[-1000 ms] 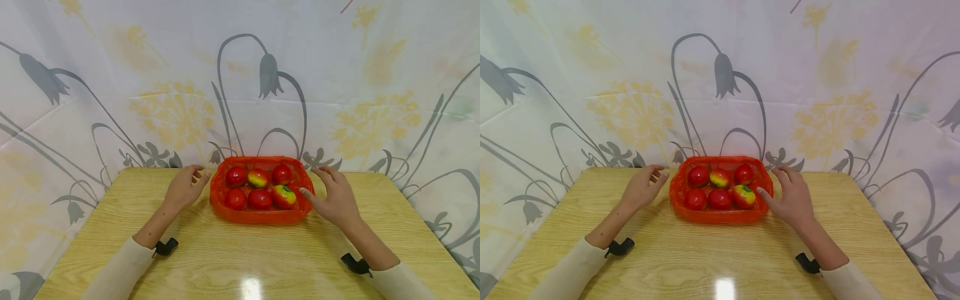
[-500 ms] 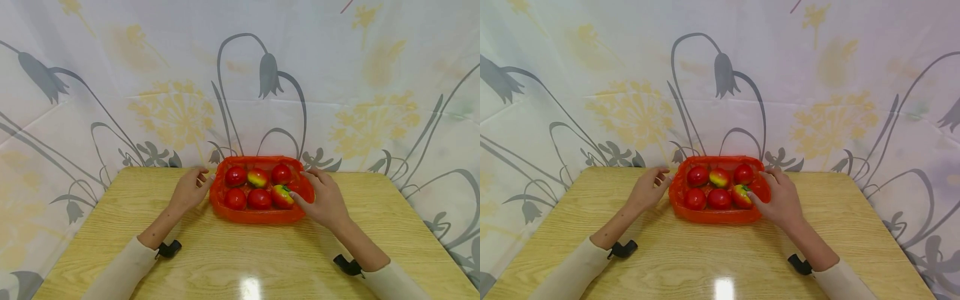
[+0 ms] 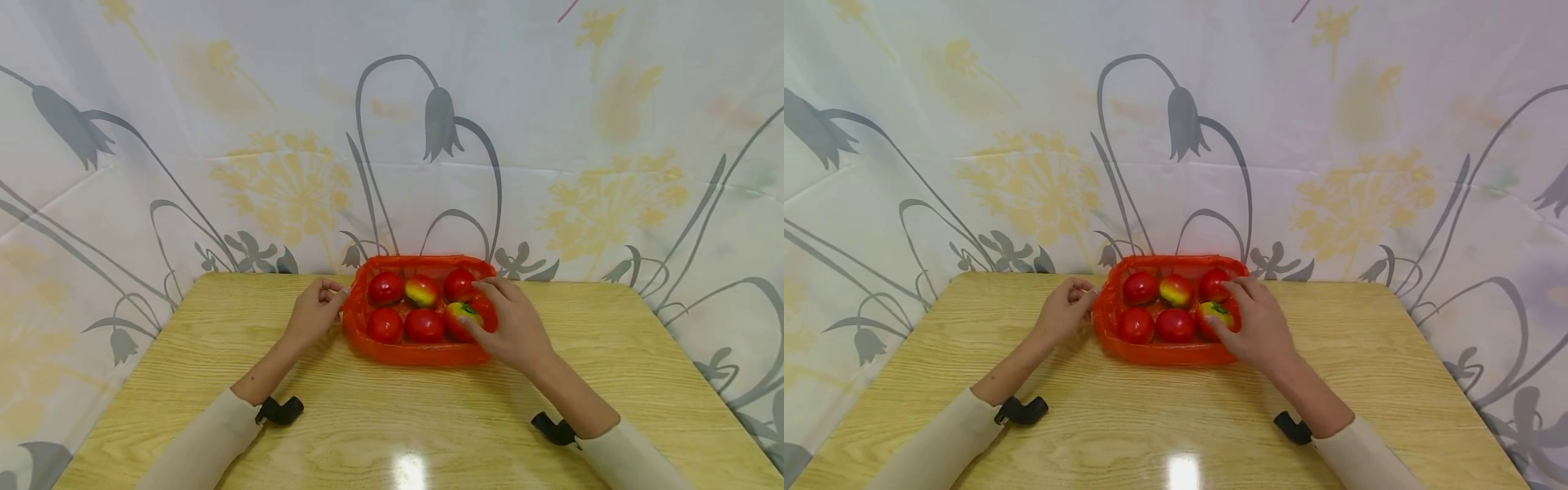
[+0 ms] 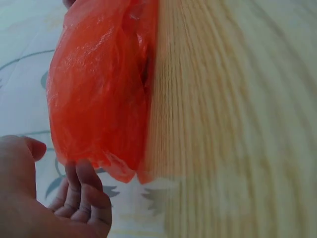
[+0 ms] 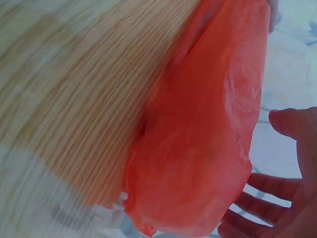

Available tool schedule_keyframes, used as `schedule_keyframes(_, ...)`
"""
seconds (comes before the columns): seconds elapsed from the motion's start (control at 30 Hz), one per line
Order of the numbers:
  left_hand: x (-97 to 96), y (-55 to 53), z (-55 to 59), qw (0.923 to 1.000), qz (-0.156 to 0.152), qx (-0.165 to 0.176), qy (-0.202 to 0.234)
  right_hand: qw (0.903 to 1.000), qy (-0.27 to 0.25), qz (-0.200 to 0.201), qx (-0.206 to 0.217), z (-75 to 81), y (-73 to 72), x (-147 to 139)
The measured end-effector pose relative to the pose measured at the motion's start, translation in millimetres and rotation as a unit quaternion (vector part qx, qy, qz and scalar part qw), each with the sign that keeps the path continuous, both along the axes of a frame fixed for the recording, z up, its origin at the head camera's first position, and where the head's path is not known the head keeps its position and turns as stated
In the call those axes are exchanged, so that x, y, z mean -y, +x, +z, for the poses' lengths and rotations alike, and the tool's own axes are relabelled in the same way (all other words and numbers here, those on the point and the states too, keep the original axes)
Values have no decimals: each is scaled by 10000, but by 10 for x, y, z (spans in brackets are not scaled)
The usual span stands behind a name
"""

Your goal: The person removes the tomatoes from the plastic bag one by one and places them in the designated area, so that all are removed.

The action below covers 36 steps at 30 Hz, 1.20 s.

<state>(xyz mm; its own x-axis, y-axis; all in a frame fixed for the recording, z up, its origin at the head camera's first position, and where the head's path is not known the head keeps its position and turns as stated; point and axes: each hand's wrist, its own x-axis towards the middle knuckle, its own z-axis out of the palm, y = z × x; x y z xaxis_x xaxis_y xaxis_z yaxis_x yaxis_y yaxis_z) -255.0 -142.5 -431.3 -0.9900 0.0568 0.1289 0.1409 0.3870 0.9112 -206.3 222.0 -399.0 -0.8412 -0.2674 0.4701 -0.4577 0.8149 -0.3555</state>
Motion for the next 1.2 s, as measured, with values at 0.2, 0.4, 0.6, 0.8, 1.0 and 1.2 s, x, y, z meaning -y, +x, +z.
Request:
schedule_keyframes(0.2,32,-44,-90,9962,-306,408,710,9996,38,-42,262,10,-31,82)
schedule_keyframes(0.4,34,-75,-158,9930,-569,510,904,9992,118,-42,389,-23,-79,112)
schedule_keyframes(0.6,30,-100,-219,9891,-709,572,1160,9977,233,-8,630,-46,-113,133)
schedule_keyframes(0.8,28,-100,-255,9833,-724,644,1541,9955,305,20,902,-45,-153,151)
schedule_keyframes(1.0,23,-94,-258,9800,-778,666,1704,9927,312,-2,1168,-54,-206,150)
schedule_keyframes(1.2,25,-85,-246,9788,-793,716,1745,9903,397,-5,1335,-64,-191,156)
